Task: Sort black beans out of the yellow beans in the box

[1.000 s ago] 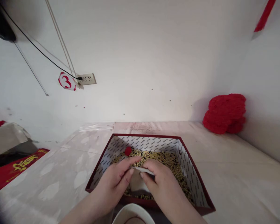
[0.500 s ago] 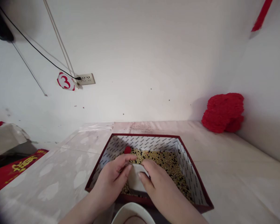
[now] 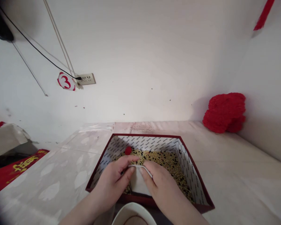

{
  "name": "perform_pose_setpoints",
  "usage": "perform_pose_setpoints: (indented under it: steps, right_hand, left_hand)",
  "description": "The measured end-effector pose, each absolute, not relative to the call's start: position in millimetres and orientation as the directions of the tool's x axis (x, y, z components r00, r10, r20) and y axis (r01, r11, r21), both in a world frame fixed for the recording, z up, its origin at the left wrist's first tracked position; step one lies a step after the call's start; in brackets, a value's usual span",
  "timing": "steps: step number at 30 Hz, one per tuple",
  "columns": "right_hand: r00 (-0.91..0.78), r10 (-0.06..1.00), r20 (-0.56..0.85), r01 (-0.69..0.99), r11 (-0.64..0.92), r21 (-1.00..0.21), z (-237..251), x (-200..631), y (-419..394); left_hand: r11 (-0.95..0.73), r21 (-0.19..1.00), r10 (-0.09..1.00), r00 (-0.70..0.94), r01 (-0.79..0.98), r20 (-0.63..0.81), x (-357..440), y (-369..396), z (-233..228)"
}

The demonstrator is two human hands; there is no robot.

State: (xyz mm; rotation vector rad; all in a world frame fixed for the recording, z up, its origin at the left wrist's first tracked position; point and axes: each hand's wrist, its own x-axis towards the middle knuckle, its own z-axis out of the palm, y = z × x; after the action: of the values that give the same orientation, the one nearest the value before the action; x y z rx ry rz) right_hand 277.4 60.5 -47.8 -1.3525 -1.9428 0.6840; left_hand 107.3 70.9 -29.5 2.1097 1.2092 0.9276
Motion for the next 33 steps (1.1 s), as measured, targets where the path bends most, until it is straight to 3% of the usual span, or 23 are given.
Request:
perform_pose_setpoints:
  steps: [8, 13, 18, 23, 29, 33]
  right_hand:
    - [-0.234, 0.962, 0.141, 0.615, 0.259, -0.745, -46.5, 276.5, 60.7]
    - [-0.266, 0.942, 0.203, 0.613, 0.328, -0.719, -44.7, 277.9, 62.0]
    - [-0.223, 0.944, 0.242, 0.607, 0.329, -0.723, -48.0, 279.1, 62.4]
    - [-0.150, 0.970, 0.189, 0.603, 0.242, -0.760, -51.7, 280.2, 62.8]
    - [-0.157, 0.980, 0.123, 0.611, 0.194, -0.768, -50.8, 278.4, 65.7]
    - [-0.203, 0.968, 0.145, 0.619, 0.241, -0.748, -47.1, 278.6, 65.6]
  left_hand:
    - [-0.452, 0.723, 0.891, 0.304, 0.522, 0.338, 104.8, 72.5, -34.4]
    - [-0.452, 0.734, 0.889, 0.320, 0.507, 0.327, 105.7, 72.4, -33.8]
    - [-0.419, 0.732, 0.904, 0.322, 0.536, 0.281, 107.0, 71.6, -32.5]
    - [-0.381, 0.702, 0.923, 0.297, 0.602, 0.246, 107.6, 71.0, -29.8]
    - [-0.350, 0.666, 0.935, 0.284, 0.658, 0.211, 108.6, 72.4, -28.9]
    - [-0.357, 0.661, 0.932, 0.299, 0.660, 0.204, 109.1, 72.3, -27.9]
